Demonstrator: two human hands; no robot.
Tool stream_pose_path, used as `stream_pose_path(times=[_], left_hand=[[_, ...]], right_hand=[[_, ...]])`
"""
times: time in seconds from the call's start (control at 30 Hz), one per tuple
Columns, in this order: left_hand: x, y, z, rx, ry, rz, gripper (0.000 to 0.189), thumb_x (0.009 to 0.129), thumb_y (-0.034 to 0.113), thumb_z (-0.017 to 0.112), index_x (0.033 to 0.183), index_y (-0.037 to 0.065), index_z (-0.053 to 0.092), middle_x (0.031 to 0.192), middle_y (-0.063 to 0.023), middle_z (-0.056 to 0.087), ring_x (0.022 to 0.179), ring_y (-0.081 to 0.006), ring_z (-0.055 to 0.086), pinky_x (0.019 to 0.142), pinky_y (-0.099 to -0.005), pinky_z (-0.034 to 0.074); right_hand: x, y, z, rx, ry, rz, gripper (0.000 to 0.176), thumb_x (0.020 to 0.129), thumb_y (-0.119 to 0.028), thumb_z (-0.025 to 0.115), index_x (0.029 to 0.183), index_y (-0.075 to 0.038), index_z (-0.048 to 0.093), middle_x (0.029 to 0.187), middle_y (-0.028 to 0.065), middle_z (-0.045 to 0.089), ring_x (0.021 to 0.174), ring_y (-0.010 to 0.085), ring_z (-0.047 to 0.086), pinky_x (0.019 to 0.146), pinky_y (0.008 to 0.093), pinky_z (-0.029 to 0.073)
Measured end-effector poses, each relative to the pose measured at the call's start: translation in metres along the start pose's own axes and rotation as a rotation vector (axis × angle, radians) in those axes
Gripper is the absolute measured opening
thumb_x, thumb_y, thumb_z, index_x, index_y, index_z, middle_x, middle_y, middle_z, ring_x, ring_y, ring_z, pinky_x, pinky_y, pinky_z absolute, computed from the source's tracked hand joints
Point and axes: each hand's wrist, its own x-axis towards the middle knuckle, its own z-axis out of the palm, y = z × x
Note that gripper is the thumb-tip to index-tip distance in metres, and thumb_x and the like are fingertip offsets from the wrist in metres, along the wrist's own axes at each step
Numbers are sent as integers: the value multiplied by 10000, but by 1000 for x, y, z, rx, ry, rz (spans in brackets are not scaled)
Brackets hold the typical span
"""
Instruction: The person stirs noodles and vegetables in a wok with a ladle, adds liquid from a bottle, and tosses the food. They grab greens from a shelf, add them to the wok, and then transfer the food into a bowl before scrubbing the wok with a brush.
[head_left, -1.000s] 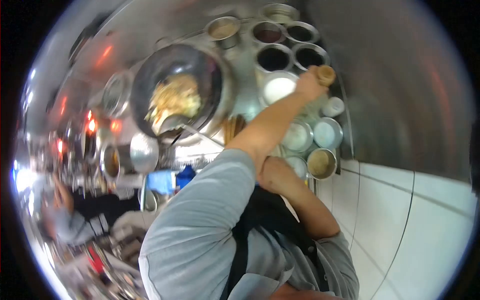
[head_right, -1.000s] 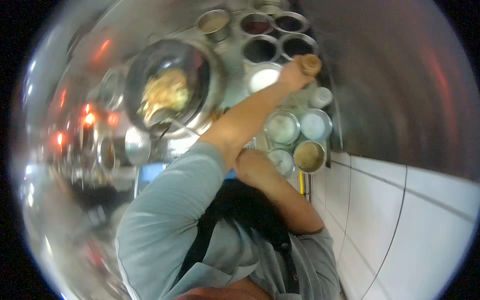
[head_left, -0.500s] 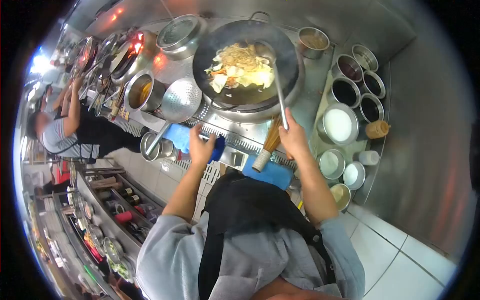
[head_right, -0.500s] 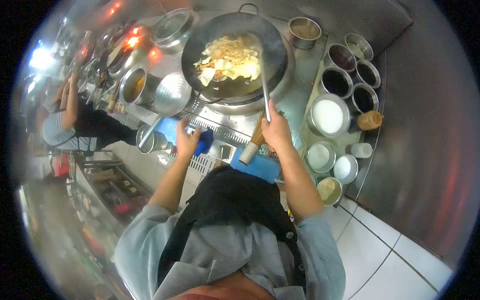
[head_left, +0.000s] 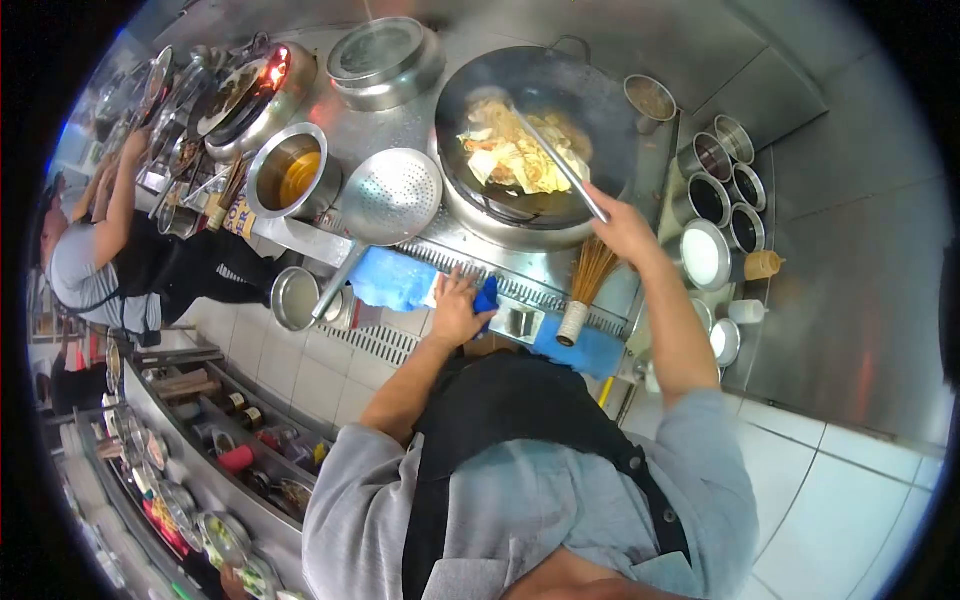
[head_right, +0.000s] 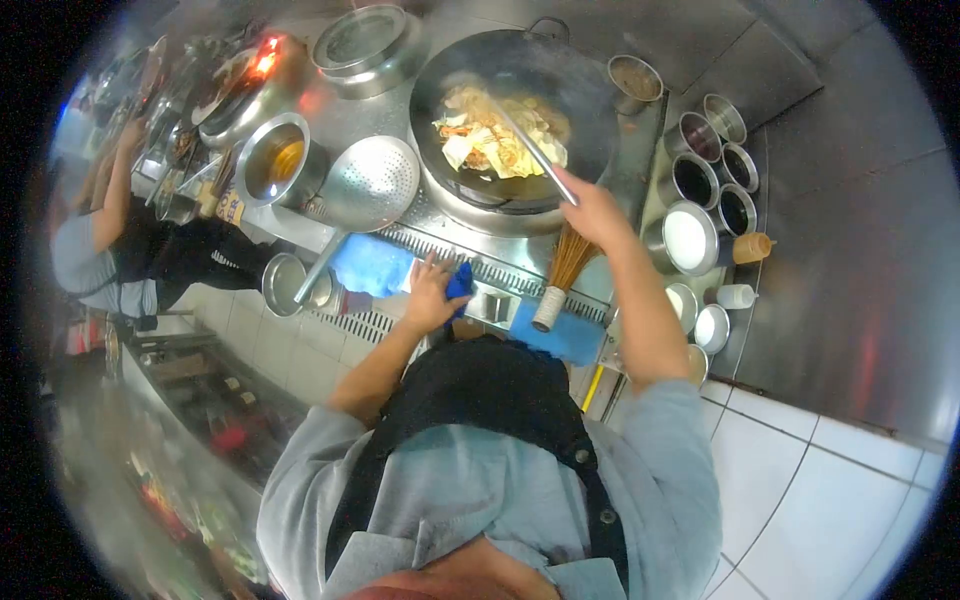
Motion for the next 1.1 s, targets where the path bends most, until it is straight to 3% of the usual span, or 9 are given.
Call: stream_pose_path(times=[0.03,0.07,0.17,0.47,0.6,0.7,0.9,1.0,1.1], left_hand=[[1,11,-24,-7,90,60,650,771,398,855,1229,-22,664,1342,-168,635,1372,-374,497,1167,-572,321],[-2,16,-49,-21,89,65,650,771,398,855,1229,-22,664,1342,-168,635,1372,-374,497,1167,-572,321],[-13,18,-107,-1258,-186,-547,455,874,167,791,1238,-35,608,1087,-175,708,916,-255,731,800,-400,611],[-9,-34,-126,-1663,-404,-640,460,999,309,644,1324,-1,542,1154,-157,682,1025,-282,709,805,-458,619],[49,5,-123,-1716,-360,-630,610,1063,529,441,1389,16,479,1268,-184,647,1022,-306,705,744,-462,626],[104,25,-108,-1628,-390,-601,670,1060,591,367,1398,21,465,1305,-182,628,1071,-318,696,726,-493,637],[177,33,-45,-1472,-314,-757,334,993,297,569,1192,31,534,976,-134,655,678,-216,647,467,-290,539],[133,64,-55,-1660,-194,-710,245,923,213,571,1107,54,543,902,-112,639,631,-184,606,393,-263,435],[97,88,-90,-1659,-206,-765,180,900,183,591,1016,57,539,851,-112,639,615,-180,600,387,-263,411]], right_hand=[[-14,10,-2,-211,60,-211,682,907,-118,654,1523,-349,471,951,140,709,784,237,674,741,368,540],[-29,19,-7,-426,114,-421,693,899,-101,664,1505,-387,488,1052,141,719,848,254,680,782,368,539],[-86,29,-30,-534,93,-301,713,879,-62,671,1479,-414,514,1159,147,707,895,273,681,816,374,539],[-42,-3,35,330,259,312,674,889,-111,653,1523,-268,484,823,130,667,694,204,602,702,339,508],[-38,1,30,303,57,260,689,900,-103,634,1533,-312,462,792,135,644,695,190,603,698,342,513],[-77,13,18,-180,136,-194,724,880,-73,645,1504,-399,476,923,165,700,801,306,679,777,411,539],[-199,-11,9,-217,196,-110,708,857,-45,703,1485,-326,535,1005,165,715,781,240,636,764,377,517],[-256,-55,-22,-123,8,132,695,852,-40,714,1477,-295,549,976,169,710,767,269,625,739,373,508],[-268,-34,-27,-115,-5,-16,666,866,-57,695,1465,-314,558,994,178,715,771,312,633,748,364,511]])
